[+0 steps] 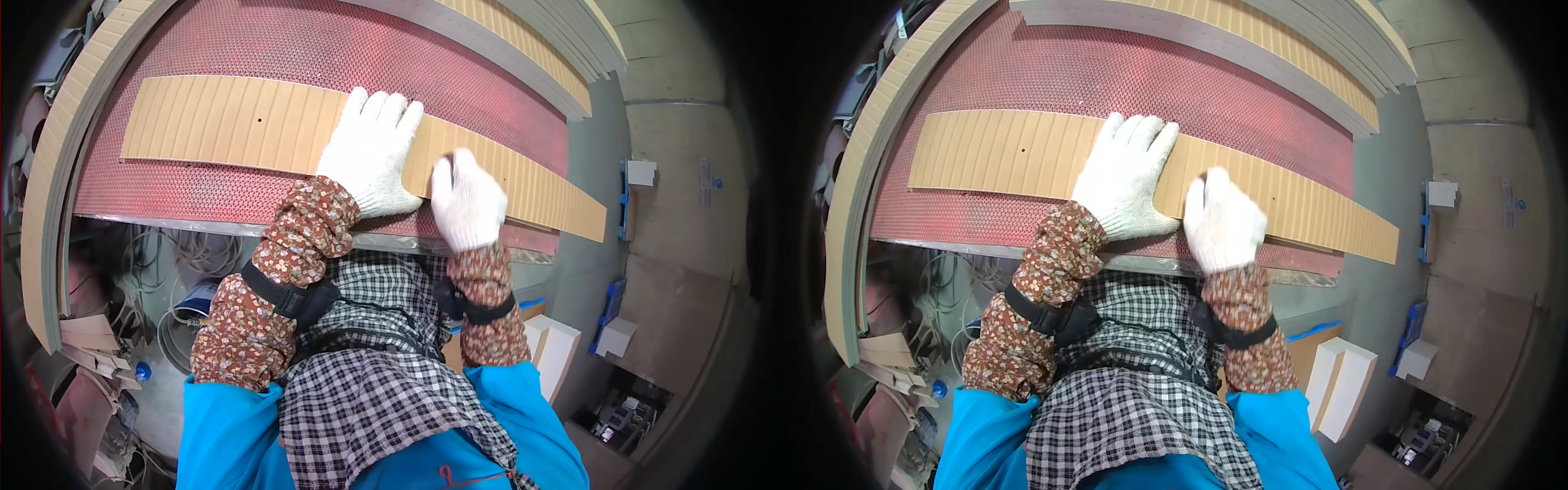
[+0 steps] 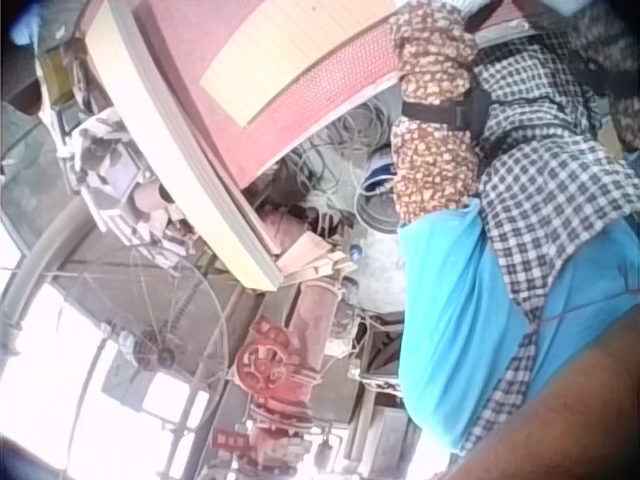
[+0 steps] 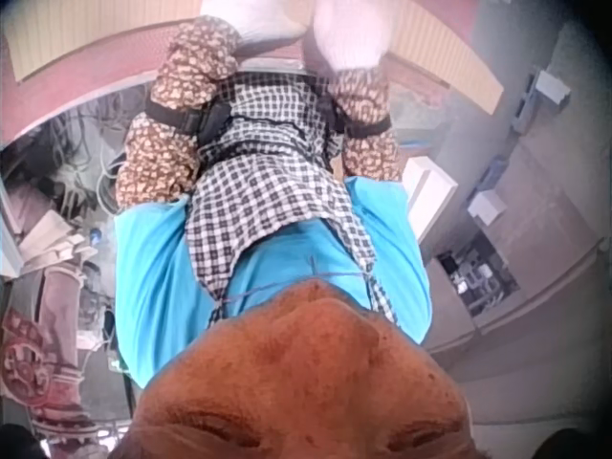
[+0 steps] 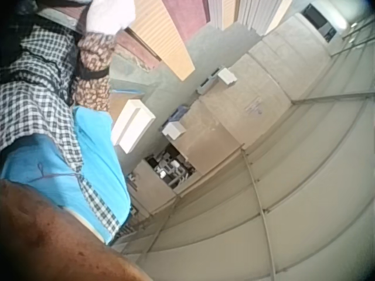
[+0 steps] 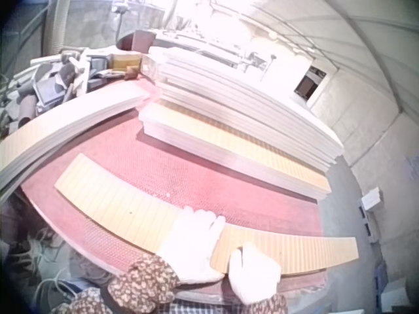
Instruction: Processing and handling wooden panels on a manufacturing line.
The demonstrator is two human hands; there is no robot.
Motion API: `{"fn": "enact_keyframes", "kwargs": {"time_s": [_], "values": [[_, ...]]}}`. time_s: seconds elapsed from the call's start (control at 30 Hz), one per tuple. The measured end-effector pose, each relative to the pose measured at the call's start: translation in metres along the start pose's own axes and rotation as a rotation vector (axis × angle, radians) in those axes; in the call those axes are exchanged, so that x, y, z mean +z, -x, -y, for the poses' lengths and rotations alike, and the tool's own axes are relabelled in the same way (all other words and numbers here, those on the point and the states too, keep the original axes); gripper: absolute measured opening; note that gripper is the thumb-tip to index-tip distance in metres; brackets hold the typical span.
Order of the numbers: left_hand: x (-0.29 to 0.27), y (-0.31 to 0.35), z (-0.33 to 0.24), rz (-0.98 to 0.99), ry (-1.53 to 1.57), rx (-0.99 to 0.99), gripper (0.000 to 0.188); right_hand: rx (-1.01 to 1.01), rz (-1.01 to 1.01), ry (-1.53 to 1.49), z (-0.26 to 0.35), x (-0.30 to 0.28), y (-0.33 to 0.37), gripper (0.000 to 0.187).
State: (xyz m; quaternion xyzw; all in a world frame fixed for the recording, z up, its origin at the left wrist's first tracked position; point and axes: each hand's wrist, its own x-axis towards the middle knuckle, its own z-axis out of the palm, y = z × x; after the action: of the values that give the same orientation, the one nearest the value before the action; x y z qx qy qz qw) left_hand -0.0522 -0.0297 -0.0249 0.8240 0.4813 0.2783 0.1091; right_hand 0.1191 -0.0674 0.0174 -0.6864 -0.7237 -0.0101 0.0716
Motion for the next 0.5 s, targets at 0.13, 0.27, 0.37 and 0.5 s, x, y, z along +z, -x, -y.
{"fn": "enact_keyframes", "kwargs": {"time_s": [0.13, 0.27, 0.37, 0.5], "values": [[0.000, -0.001, -0.001, -0.029, 0.019, 0.006, 0.103, 0.006, 0.013, -0.076, 0.000, -0.008, 0.046, 0.021], [-0.001, -0.001, -0.001, 0.012, 0.008, 0.013, 0.104, 0.054, 0.149, -0.103, 0.009, -0.005, 0.068, 0.022], [-0.002, 0.000, 0.000, 0.006, 0.001, 0.008, 0.105, 0.052, -0.024, -0.201, 0.009, -0.006, 0.066, 0.019], [-0.001, 0.000, 0.000, -0.011, 0.004, 0.021, 0.106, 0.001, -0.079, -0.200, 0.011, -0.005, 0.054, 0.017]]}}
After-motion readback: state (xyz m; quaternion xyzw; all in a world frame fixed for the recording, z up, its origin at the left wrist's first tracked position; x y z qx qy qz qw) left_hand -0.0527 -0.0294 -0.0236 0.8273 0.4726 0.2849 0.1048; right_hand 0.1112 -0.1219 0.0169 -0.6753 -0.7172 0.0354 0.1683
